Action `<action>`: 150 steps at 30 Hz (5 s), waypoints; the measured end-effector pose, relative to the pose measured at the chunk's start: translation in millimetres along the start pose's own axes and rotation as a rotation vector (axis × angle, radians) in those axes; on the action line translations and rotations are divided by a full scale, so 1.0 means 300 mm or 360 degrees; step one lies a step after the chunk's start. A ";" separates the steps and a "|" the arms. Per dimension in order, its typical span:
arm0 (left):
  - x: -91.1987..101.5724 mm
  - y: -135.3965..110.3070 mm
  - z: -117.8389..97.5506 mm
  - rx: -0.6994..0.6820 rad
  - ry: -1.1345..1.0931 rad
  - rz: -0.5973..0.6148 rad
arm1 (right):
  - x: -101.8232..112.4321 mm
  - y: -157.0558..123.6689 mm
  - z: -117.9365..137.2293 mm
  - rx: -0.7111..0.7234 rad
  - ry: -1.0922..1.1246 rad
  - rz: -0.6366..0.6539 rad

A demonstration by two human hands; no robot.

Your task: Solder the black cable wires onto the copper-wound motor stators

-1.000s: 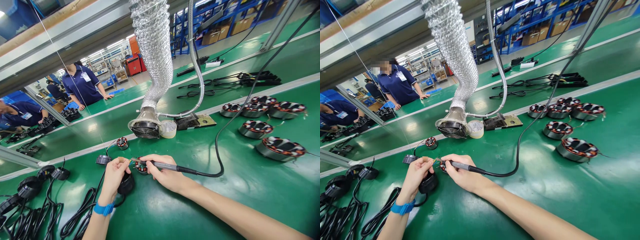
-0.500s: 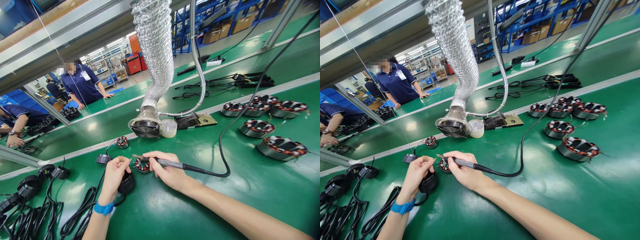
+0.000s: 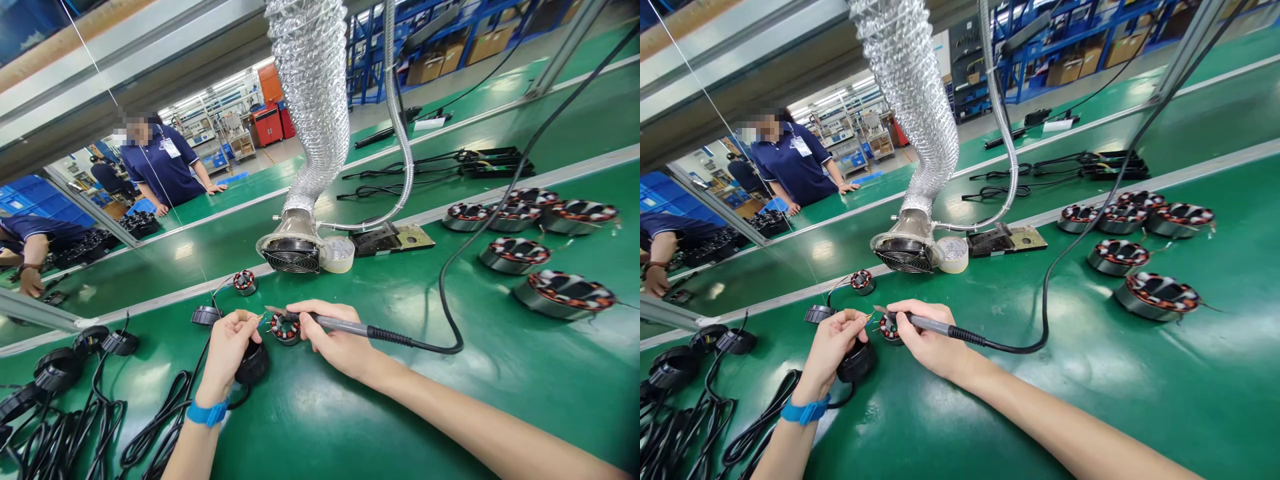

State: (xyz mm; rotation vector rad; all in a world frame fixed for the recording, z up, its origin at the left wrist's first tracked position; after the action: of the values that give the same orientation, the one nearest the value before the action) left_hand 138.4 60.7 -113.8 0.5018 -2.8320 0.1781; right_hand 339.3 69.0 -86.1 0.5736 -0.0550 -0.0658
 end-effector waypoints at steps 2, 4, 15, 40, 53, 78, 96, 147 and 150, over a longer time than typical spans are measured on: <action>0.000 0.001 0.001 0.0002 0.0002 -0.0002 | 0.001 -0.001 0.002 0.0016 -0.0010 -0.0009; 0.000 0.002 0.001 -0.0003 0.0009 -0.0002 | 0.001 -0.002 0.002 0.0025 -0.0025 -0.0020; -0.011 -0.006 -0.001 0.0025 0.0092 0.0201 | -0.072 0.012 -0.018 0.0310 0.0024 0.0343; -0.016 -0.020 -0.050 -0.0178 0.0380 0.0377 | -0.156 -0.013 -0.048 0.0391 0.0032 0.0359; -0.018 -0.017 -0.036 -0.0040 0.0273 0.0363 | -0.153 -0.050 -0.032 0.0569 -0.0163 0.0504; -0.003 -0.029 -0.014 0.0070 0.0149 0.0040 | -0.085 -0.043 -0.002 0.0551 -0.0087 0.0112; 0.001 -0.034 -0.007 0.0077 0.0187 -0.0019 | -0.021 -0.035 0.001 0.0098 0.0016 -0.0109; -0.004 -0.044 -0.029 -0.0002 0.0261 -0.0006 | -0.042 0.019 0.037 0.0521 -0.0099 -0.0094; -0.013 -0.046 -0.036 -0.0037 0.0281 0.0025 | -0.066 0.018 0.020 0.0484 -0.0047 0.0021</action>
State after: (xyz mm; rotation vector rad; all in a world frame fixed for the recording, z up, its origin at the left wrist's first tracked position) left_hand 149.3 50.8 -103.4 0.4359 -2.6635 0.1825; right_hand 319.2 71.9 -78.9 0.8759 -0.0983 -0.0536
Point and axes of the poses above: each hand's wrist, its own y-axis towards the middle knuckle, its own x-axis out of the back of the hand, z = x × y, the point moved 6 cm from there along y, towards the middle knuckle, and after that the axes turned 11 degrees about -z, right-handed, at the moved point
